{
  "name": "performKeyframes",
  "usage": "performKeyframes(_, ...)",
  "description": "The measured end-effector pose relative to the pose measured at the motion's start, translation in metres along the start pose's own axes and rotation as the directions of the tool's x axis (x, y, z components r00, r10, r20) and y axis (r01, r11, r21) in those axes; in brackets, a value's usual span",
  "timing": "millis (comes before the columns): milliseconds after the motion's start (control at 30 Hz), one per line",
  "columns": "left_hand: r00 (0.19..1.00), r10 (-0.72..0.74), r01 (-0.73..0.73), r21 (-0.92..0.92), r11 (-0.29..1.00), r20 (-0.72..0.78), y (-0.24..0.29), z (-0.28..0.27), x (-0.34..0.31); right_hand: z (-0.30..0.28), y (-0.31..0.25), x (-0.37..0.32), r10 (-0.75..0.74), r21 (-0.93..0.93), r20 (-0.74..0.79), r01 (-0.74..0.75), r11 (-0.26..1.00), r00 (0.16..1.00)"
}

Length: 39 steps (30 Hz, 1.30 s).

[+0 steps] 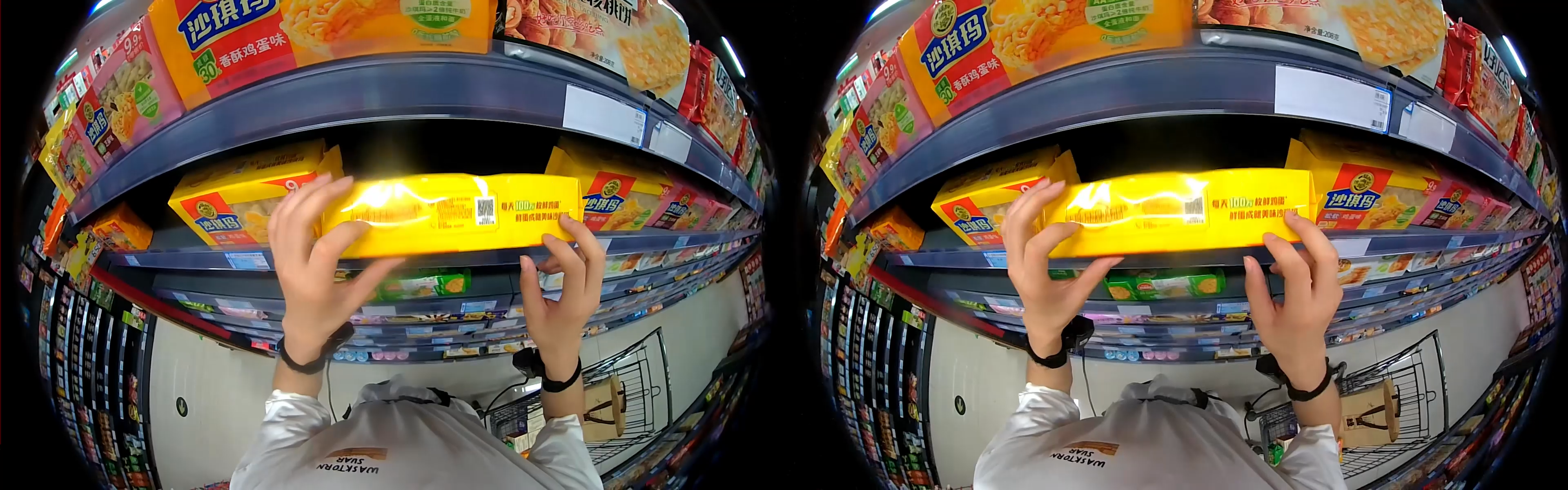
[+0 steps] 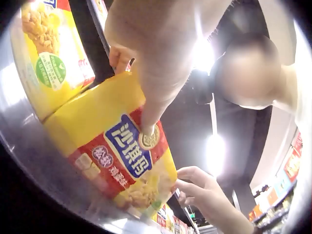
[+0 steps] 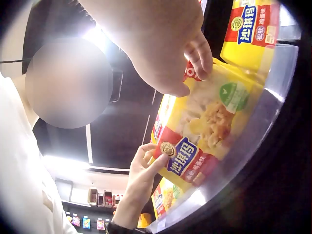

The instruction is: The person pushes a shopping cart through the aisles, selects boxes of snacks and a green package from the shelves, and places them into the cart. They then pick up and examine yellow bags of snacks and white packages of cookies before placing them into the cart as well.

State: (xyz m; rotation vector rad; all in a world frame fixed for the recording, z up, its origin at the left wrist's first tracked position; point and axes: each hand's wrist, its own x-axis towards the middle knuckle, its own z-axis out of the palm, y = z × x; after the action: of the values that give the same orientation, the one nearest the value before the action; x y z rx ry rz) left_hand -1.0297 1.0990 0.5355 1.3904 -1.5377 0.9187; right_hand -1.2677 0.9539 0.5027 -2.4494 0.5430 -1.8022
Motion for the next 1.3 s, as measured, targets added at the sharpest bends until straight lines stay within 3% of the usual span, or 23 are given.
performKeyframes(167, 0.986, -0.016, 0.007, 0.058, 0.998, 0.164, 0.015, -0.011, -0.004, -0.008, 0.002, -0.006, -0.002, -0.014, 0.041, 0.003, 1.000, 0.999)
performKeyframes(300, 0.991, 0.056, -0.057, 0.007, 0.998, 0.123, 0.013, -0.006, -0.013, -0.016, 0.005, -0.013, 0.016, -0.023, 0.088, -0.014, 1.000, 0.996)
performKeyframes(500, 0.986, 0.152, -0.149, -0.044, 0.988, 0.074, 0.037, -0.013, -0.029, -0.030, 0.011, -0.015, -0.108, -0.184, 0.079, 0.121, 0.975, 0.991)
performKeyframes(700, 0.985, 0.175, -0.174, -0.052, 0.983, 0.013, 0.069, -0.031, -0.051, -0.041, 0.023, -0.018, -0.083, -0.103, 0.131, 0.097, 0.990, 0.988)
performKeyframes(833, 0.982, 0.181, -0.186, -0.160, 0.969, -0.043, 0.084, -0.054, -0.072, -0.052, 0.032, -0.031, -0.111, 0.173, 0.115, 0.090, 0.981, 0.987)
performKeyframes(867, 0.984, 0.169, -0.177, -0.208, 0.962, -0.056, 0.087, -0.061, -0.076, -0.052, 0.029, -0.037, -0.032, 0.304, 0.123, -0.007, 0.953, 0.992)
performKeyframes(967, 0.995, 0.077, -0.091, -0.325, 0.941, -0.057, 0.089, -0.069, -0.081, -0.057, 0.011, -0.055, 0.184, 0.606, 0.189, -0.262, 0.751, 0.965)
performKeyframes(1067, 0.997, -0.065, 0.070, -0.534, 0.842, 0.028, 0.087, -0.065, -0.095, -0.062, 0.008, -0.088, 0.148, 0.769, 0.566, -0.584, 0.260, 0.811)
performKeyframes(1100, 0.977, -0.189, 0.211, -0.568, 0.795, 0.099, 0.090, -0.064, -0.104, -0.065, 0.003, -0.119, 0.229, 0.749, 0.577, -0.620, 0.235, 0.784)
performKeyframes(1133, 0.936, -0.299, 0.348, -0.591, 0.728, 0.184, 0.093, -0.065, -0.115, -0.067, -0.003, -0.155, 0.315, 0.730, 0.580, -0.651, 0.209, 0.751)
performKeyframes(1167, 0.831, -0.472, 0.538, -0.641, 0.548, 0.294, 0.099, -0.063, -0.124, -0.071, -0.011, -0.180, 0.427, 0.573, 0.630, -0.760, 0.308, 0.648)
performKeyframes(1233, 0.694, -0.493, 0.713, -0.595, 0.371, 0.524, 0.100, -0.052, -0.145, -0.079, -0.040, -0.219, 0.629, 0.459, 0.585, -0.848, 0.264, 0.513)
performKeyframes(1267, 0.615, -0.484, 0.782, -0.561, 0.271, 0.623, 0.102, -0.043, -0.161, -0.079, -0.059, -0.236, 0.700, 0.547, 0.508, -0.816, 0.187, 0.501)
performKeyframes(1300, 0.545, -0.429, 0.831, -0.533, 0.159, 0.720, 0.104, -0.036, -0.182, -0.082, -0.074, -0.259, 0.787, 0.496, 0.476, -0.859, 0.127, 0.392)
